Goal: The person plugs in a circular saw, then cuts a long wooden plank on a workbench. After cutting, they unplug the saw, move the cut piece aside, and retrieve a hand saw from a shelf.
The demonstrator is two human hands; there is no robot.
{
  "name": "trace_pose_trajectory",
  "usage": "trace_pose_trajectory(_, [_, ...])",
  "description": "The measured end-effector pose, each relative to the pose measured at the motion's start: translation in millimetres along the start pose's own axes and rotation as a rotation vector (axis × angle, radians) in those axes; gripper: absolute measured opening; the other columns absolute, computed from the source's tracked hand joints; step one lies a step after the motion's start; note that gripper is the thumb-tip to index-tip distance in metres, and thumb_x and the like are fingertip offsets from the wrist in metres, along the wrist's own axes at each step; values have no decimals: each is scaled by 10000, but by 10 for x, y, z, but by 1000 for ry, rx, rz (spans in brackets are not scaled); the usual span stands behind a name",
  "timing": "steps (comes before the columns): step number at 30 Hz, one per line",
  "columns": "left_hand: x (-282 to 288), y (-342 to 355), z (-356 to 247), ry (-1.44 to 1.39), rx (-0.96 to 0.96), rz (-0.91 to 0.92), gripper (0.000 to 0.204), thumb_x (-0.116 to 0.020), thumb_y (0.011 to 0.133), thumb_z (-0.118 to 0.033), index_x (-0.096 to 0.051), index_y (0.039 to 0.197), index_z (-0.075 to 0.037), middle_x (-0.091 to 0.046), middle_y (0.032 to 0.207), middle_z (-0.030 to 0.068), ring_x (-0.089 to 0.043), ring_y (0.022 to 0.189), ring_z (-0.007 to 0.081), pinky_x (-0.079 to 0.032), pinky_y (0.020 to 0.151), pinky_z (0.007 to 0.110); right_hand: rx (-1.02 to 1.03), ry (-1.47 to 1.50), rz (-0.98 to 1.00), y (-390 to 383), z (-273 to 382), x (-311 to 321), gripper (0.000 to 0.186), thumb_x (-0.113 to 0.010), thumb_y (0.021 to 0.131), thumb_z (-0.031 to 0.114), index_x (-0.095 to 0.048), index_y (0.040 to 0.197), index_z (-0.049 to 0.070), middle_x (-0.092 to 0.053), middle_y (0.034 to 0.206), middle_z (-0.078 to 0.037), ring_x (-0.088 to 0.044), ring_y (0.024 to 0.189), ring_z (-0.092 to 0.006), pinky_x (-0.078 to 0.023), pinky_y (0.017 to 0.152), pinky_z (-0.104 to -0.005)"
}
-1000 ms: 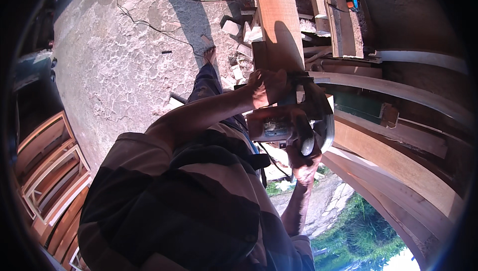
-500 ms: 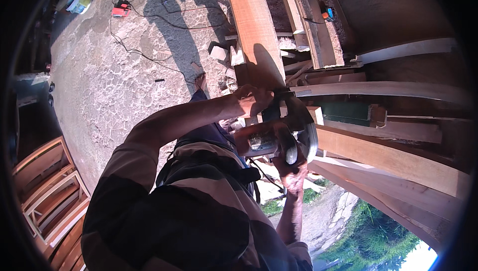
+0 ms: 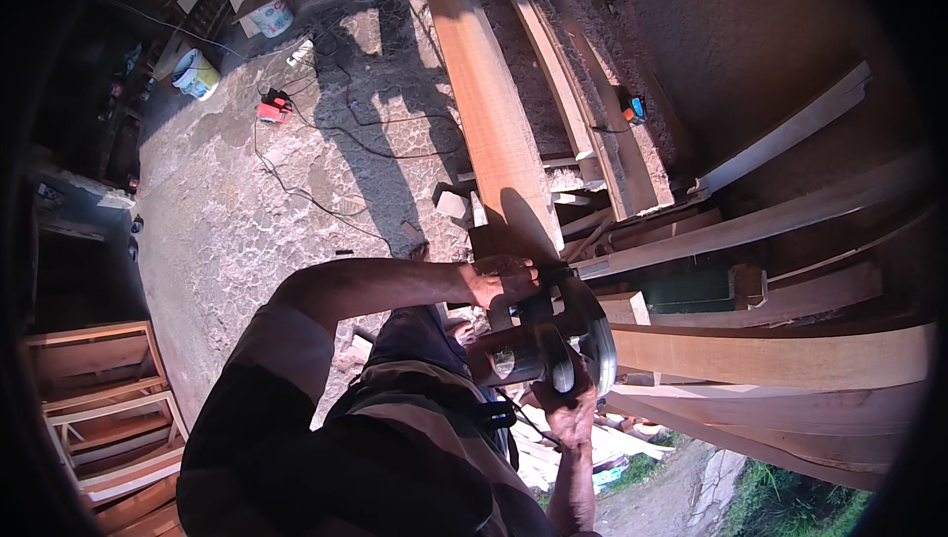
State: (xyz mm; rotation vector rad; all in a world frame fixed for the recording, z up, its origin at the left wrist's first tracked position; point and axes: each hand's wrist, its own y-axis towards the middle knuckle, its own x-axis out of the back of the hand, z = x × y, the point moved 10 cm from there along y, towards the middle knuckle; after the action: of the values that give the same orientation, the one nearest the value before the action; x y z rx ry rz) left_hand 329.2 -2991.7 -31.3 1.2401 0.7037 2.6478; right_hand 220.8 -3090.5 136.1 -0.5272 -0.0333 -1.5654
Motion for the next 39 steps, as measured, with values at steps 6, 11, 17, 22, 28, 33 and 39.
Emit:
trace_pose_trajectory(6, [-407,-252,635,-885,124,763,698,-676,777,-210,-452,1420,-57,-399,1540,106,-368,1432,246,-328,1172,355,117,-16,-80,4,39,55,525,-747,741,73,-609,1246,43,-702,1041,-80,-661,908,-182,-532,820,-339])
trace_pose_trajectory(11, [-349,-336,1314,-370,186,535,748,-668,786,-262,-392,1457,-79,-368,1540,142,-284,1477,326,-226,1219,494,123,-100,-84,-31,56,72,416,-786,755,120,-624,1126,26,-698,900,-92,-661,804,-191,-537,743,-345])
trace_pose_trajectory(17, [-488,-300,1332,-552,139,526,478,-516,926,-186,-508,1345,42,-505,1420,213,-421,1396,355,-321,1193,418,-26,-63,-60,-1,-93,45,327,-784,806,134,-650,1077,7,-676,821,-72,-608,729,-150,-512,678,-319])
trace_pose_trajectory(22, [-492,-322,1240,-476,27,647,575,-553,892,-175,-455,1405,63,-406,1504,252,-350,1440,393,-397,1153,435,-20,-38,-69,-81,-120,79,283,-780,821,113,-652,1048,2,-669,815,-59,-591,730,-137,-503,674,-319])
trace_pose_trajectory(28, [-479,-300,1263,-553,122,650,718,-637,803,-194,-408,1410,113,-339,1520,325,-377,1404,459,-489,1052,460,-46,-56,-71,-106,-148,110,302,-784,808,89,-664,1071,3,-668,805,-50,-598,724,-130,-504,680,-303])
trace_pose_trajectory(33, [-470,-322,1240,-528,103,659,886,-738,666,-208,-396,1403,146,-340,1504,349,-362,1415,448,-474,1069,459,-31,-72,-51,-100,-73,118,305,-773,814,82,-657,1085,4,-670,820,-33,-594,737,-113,-504,687,-293])
trace_pose_trajectory(39, [-451,-253,1225,-406,43,608,932,-767,605,-268,-440,1400,91,-394,1480,292,-408,1386,384,-374,1147,463,-19,-102,-62,-83,-16,117,319,-771,810,94,-652,1092,4,-674,818,-53,-603,744,-126,-509,693,-306])
